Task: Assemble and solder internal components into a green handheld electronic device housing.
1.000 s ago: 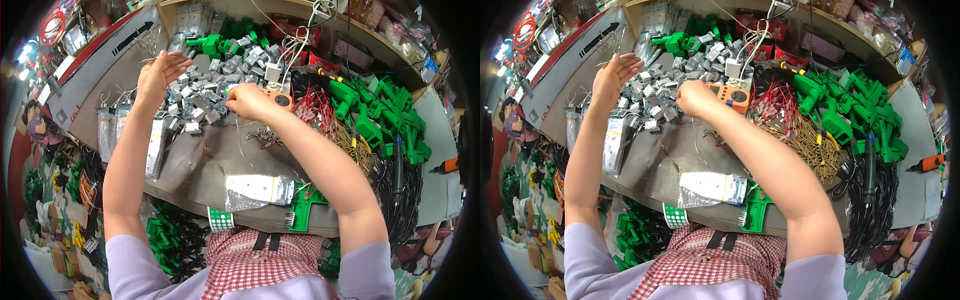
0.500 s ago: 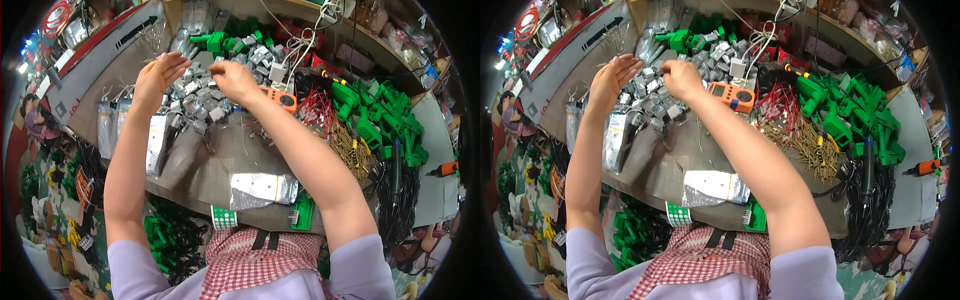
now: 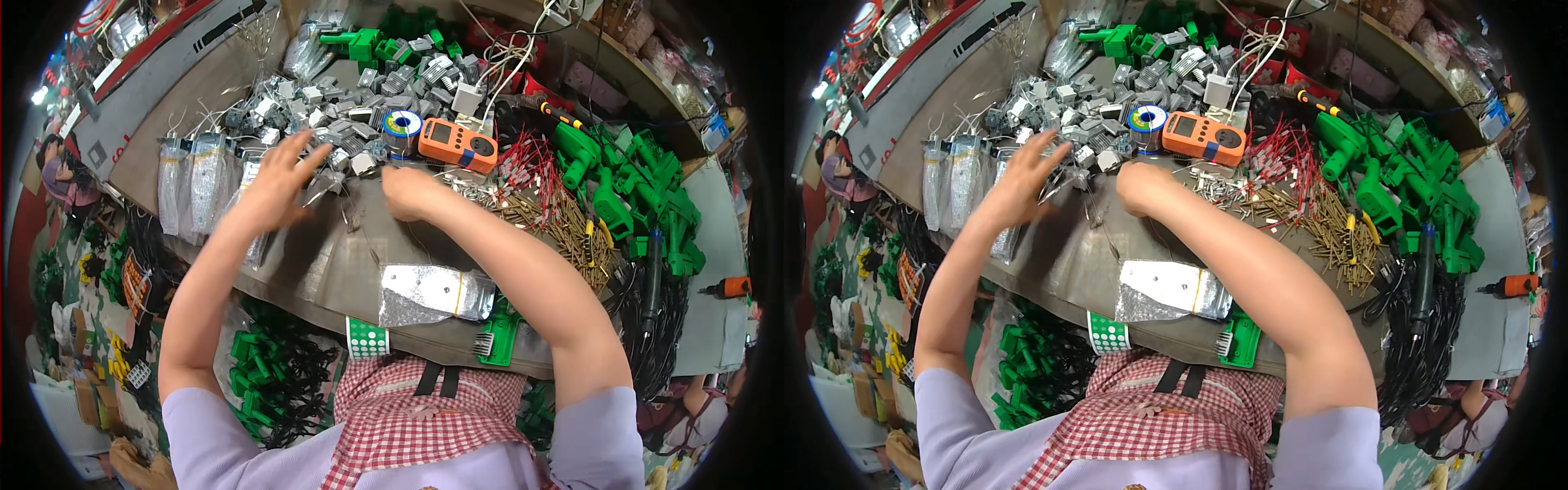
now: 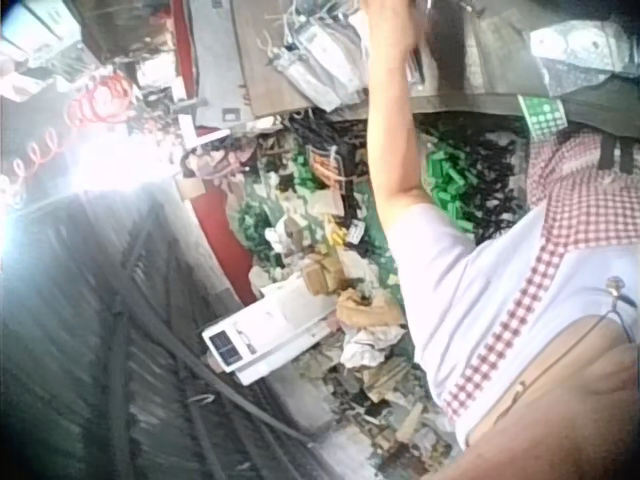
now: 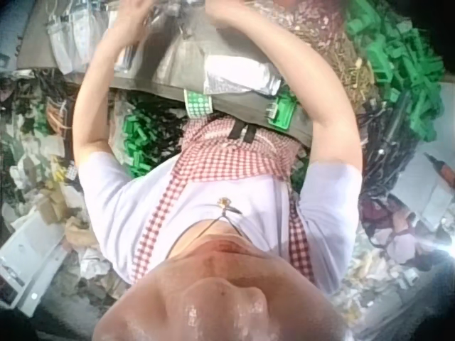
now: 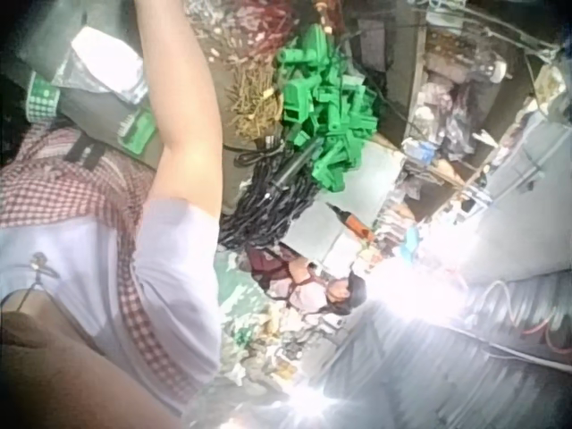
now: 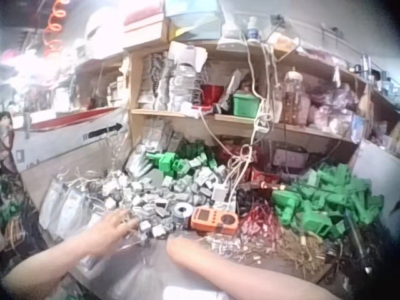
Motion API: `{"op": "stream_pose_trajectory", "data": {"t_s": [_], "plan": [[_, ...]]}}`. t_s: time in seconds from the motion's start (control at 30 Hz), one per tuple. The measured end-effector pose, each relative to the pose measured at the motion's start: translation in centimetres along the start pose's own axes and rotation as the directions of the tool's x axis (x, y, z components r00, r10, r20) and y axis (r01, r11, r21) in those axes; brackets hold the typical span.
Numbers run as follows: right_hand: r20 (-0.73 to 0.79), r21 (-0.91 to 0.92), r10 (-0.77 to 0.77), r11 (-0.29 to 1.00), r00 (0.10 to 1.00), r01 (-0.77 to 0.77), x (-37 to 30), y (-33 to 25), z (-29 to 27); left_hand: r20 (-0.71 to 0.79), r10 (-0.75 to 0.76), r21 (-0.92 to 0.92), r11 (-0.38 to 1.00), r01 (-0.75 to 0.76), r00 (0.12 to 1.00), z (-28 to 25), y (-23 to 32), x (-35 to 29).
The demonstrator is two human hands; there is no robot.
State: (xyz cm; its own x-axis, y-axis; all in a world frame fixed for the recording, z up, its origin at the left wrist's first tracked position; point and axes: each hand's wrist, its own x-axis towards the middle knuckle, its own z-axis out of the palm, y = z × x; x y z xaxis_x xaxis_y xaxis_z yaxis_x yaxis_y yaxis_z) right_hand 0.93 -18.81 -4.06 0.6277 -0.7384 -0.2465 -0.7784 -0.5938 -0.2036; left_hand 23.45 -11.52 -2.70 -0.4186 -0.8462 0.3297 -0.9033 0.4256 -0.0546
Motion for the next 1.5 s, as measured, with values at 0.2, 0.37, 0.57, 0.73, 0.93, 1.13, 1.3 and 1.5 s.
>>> {"op": "stream_pose_trajectory", "data": {"t_s": [0.2, 0.37, 0.57, 0.73, 0.93, 1.13, 1.3, 1.5], "plan": [[-0.171, 0.418, -0.055, 0.9, 0.984, 0.123, -0.1, -4.9, 0.0, -0.21, -0.084, -0.222, 0.974, 0.036, 0.974, 2.8, 0.2, 1.2], [-0.363, 0.406, -0.087, 0.881, 0.928, 0.241, 1.0, -0.6, -5.3, 0.017, -0.632, -0.764, 0.492, 0.417, 0.775, 0.9, -3.6, 4.6], [-0.229, 0.397, -0.095, 0.899, 0.969, 0.182, 1.4, 1.3, -5.5, 0.311, -0.57, -0.615, 0.49, 0.618, 0.761, 0.6, -9.3, 10.6], [-0.004, 0.609, 0.009, 0.794, 1.0, -0.005, 2.4, -0.2, -2.0, 0.323, -0.62, -0.453, 0.562, 0.692, 0.715, 6.0, -10.5, 13.5], [-0.346, 0.495, 0.015, 0.852, 0.938, 0.169, 3.2, -1.1, 0.4, 0.189, -0.606, -0.707, 0.462, 0.535, 0.773, 5.2, -11.0, 12.0], [-0.588, 0.305, -0.134, 0.877, 0.798, 0.372, -3.4, 0.1, -5.4, -0.147, -0.663, -0.768, 0.544, 0.338, 0.734, -0.1, -8.4, 7.0], [-0.296, 0.45, -0.269, 0.807, 0.917, 0.382, -12.8, -0.1, -11.4, -0.717, 0.177, 0.0, 0.967, -0.254, 0.674, -9.9, 6.0, 7.2], [-0.145, 0.679, -0.052, 0.721, 0.988, 0.138, -24.7, -1.8, -8.9, -0.045, 0.252, -0.666, 0.714, -0.217, 0.967, -8.2, 14.0, 0.6]]}}
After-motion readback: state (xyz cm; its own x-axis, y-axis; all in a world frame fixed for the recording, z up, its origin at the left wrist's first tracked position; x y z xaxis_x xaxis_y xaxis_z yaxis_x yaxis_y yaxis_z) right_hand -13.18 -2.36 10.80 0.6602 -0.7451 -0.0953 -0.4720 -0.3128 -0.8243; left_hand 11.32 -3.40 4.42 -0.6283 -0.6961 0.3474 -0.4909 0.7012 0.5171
